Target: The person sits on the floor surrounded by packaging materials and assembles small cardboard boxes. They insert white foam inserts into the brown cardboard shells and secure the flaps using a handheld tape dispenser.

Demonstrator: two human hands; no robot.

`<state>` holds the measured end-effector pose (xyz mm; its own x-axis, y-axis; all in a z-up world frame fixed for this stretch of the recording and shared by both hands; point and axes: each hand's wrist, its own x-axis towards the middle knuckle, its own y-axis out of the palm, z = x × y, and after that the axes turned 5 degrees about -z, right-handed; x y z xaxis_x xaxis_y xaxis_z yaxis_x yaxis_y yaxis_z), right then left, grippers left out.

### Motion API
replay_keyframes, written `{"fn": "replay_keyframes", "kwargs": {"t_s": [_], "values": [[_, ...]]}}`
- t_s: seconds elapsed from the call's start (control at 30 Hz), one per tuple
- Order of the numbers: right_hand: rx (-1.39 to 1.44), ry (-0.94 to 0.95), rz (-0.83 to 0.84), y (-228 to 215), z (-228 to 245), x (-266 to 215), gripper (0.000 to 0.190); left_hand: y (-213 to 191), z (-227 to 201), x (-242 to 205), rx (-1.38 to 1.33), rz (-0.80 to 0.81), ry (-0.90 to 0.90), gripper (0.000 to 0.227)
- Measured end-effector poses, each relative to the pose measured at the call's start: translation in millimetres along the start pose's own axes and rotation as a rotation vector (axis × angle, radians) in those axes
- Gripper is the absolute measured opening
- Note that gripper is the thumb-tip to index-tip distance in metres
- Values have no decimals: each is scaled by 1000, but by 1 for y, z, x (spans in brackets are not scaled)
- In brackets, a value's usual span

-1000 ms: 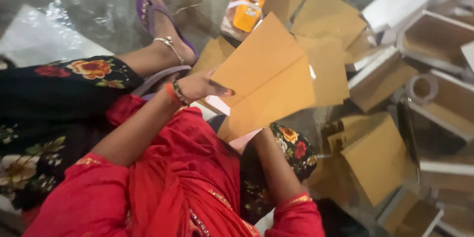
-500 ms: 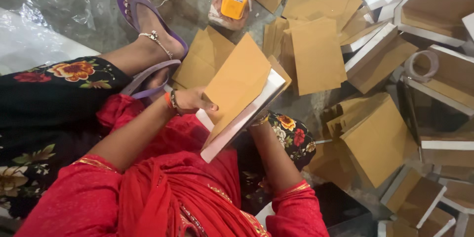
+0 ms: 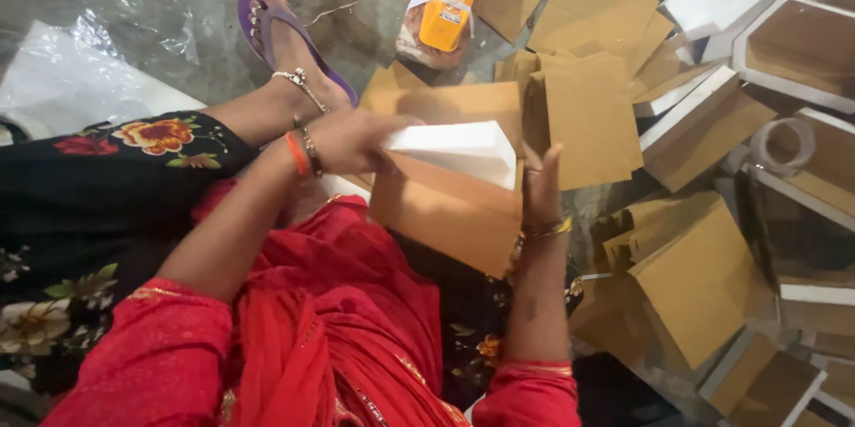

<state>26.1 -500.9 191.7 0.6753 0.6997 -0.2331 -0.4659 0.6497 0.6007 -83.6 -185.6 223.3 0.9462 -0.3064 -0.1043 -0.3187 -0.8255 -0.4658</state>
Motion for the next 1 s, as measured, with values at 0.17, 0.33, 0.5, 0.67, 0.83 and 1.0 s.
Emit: {"fn": "replay_keyframes", "kwargs": {"t_s": [0.17, 0.33, 0.5, 0.67, 0.83, 1.0], "values": [[-306, -19, 336, -48, 20, 50, 95, -19, 22, 47, 624, -39, -72, 58], [-993, 76, 46, -95, -35, 110, 80, 13, 87, 101, 374, -215, -461, 53], [-886, 177, -64, -98, -59, 112, 65, 38, 98, 61, 622, -190, 68, 80], [-1014, 352, 25, -111, -28, 103, 82, 47, 85, 67, 823, -512, 97, 112], [-925, 74, 345, -91, 6, 75, 90, 58, 96, 81, 747, -179, -324, 83], [-1715, -115, 13, -2, -14, 60, 103, 58, 105, 74, 733, -309, -144, 78]]}}
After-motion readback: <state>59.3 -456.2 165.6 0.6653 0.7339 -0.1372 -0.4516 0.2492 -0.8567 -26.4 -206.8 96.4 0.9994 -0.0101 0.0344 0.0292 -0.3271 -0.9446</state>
